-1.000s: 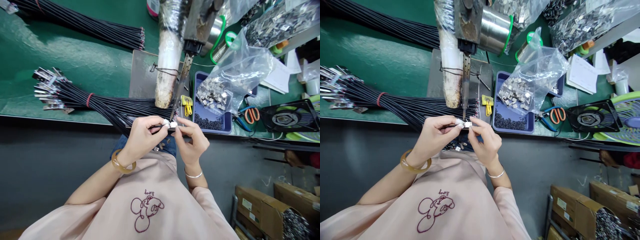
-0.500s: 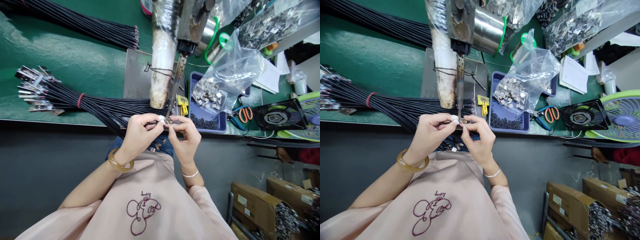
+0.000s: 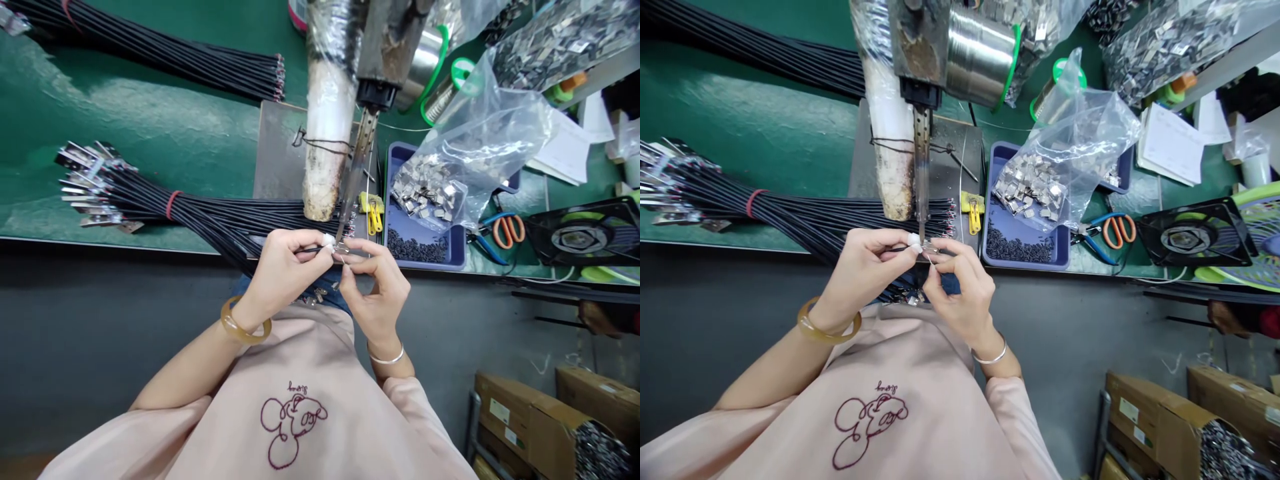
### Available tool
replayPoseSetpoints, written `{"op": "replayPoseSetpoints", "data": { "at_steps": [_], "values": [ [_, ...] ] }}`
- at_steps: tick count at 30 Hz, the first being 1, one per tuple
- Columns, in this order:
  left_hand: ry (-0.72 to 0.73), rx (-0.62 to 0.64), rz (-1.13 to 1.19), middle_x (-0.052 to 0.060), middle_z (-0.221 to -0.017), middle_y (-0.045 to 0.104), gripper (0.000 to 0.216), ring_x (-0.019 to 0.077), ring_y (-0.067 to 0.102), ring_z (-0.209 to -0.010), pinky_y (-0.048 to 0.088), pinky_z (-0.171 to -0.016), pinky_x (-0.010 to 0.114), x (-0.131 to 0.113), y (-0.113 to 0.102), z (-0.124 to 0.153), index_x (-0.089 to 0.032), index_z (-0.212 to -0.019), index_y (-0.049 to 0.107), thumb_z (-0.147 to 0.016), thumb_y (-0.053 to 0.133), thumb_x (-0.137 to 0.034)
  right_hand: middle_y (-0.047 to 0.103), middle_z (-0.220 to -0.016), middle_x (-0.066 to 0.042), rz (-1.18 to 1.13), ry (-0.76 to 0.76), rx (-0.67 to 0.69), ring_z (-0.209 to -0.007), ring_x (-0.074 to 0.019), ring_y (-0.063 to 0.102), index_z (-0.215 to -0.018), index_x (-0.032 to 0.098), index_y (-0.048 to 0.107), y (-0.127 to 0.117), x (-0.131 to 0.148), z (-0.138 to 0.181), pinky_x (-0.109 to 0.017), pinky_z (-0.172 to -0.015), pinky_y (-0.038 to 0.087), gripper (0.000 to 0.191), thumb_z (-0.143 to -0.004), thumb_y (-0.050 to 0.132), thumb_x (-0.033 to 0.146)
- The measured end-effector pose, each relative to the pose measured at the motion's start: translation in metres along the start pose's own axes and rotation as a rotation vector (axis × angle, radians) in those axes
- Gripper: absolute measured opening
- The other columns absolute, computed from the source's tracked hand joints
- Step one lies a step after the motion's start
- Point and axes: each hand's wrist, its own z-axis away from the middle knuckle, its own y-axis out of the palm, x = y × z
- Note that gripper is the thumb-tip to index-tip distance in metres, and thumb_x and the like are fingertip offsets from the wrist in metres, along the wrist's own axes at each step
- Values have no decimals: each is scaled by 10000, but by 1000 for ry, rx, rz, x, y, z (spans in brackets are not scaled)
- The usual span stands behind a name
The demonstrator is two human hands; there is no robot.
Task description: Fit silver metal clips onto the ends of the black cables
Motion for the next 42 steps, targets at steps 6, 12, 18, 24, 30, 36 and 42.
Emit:
{"op": "replayPoseSetpoints", "data": {
  "at_steps": [6, 12, 18, 24, 30, 36, 42],
  "values": [
    [27, 39, 6, -22, -553, 523, 177, 45, 351, -508, 288, -443, 138, 1, -1, 1, -94, -664, 731, -758, 599, -165, 759, -1122, -50, 34, -41, -8, -955, -172, 773, -887, 228, 623, 1, -2, 0, -356, -856, 676, 166, -871, 648, 65],
    [4, 20, 27, -4, -581, 572, 182, 59, 411, -534, 351, -478, 141, 0, -2, 1, -88, -678, 731, -761, 599, -182, 765, -1107, -44, -41, 22, 3, -996, -199, 780, -888, 232, 632, 2, -2, -2, -370, -846, 682, 147, -886, 645, 85],
    [10, 9, 62, -8, -589, 560, 178, 59, 385, -533, 316, -466, 145, -5, -1, -1, -98, -660, 723, -750, 595, -184, 757, -1154, -55, -77, 57, -8, -939, -194, 793, -866, 226, 620, 0, 2, -3, -380, -880, 680, 141, -885, 651, 89],
    [2, 37, -5, -39, -552, 418, 157, 58, 300, -544, 274, -468, 155, 1, -1, -2, -110, -608, 641, -737, 580, -178, 735, -1202, -65, -41, 44, 47, -917, -182, 796, -871, 223, 607, -3, 0, 0, -354, -856, 677, 143, -890, 632, 84],
    [3, 63, -42, -46, -552, 363, 152, 61, 266, -551, 248, -476, 168, 5, -2, 1, -119, -614, 611, -743, 576, -192, 761, -1143, -60, 55, -22, 21, -943, -177, 780, -879, 227, 621, -3, 0, 0, -354, -849, 664, 133, -888, 644, 96],
    [-13, 67, -28, -34, -559, 417, 161, 70, 289, -557, 249, -473, 176, 3, -3, 1, -116, -648, 667, -754, 577, -197, 784, -1056, -39, 99, -49, -7, -1001, -184, 762, -894, 230, 663, 0, 1, -4, -356, -878, 646, 135, -883, 662, 96],
    [14, 38, -8, -46, -543, 404, 147, 66, 274, -533, 274, -472, 178, 0, -2, -1, -125, -631, 678, -733, 589, -182, 787, -1022, -26, 156, -42, 2, -992, -187, 757, -876, 233, 695, 0, 2, -10, -368, -888, 635, 121, -892, 667, 116]
  ]
}}
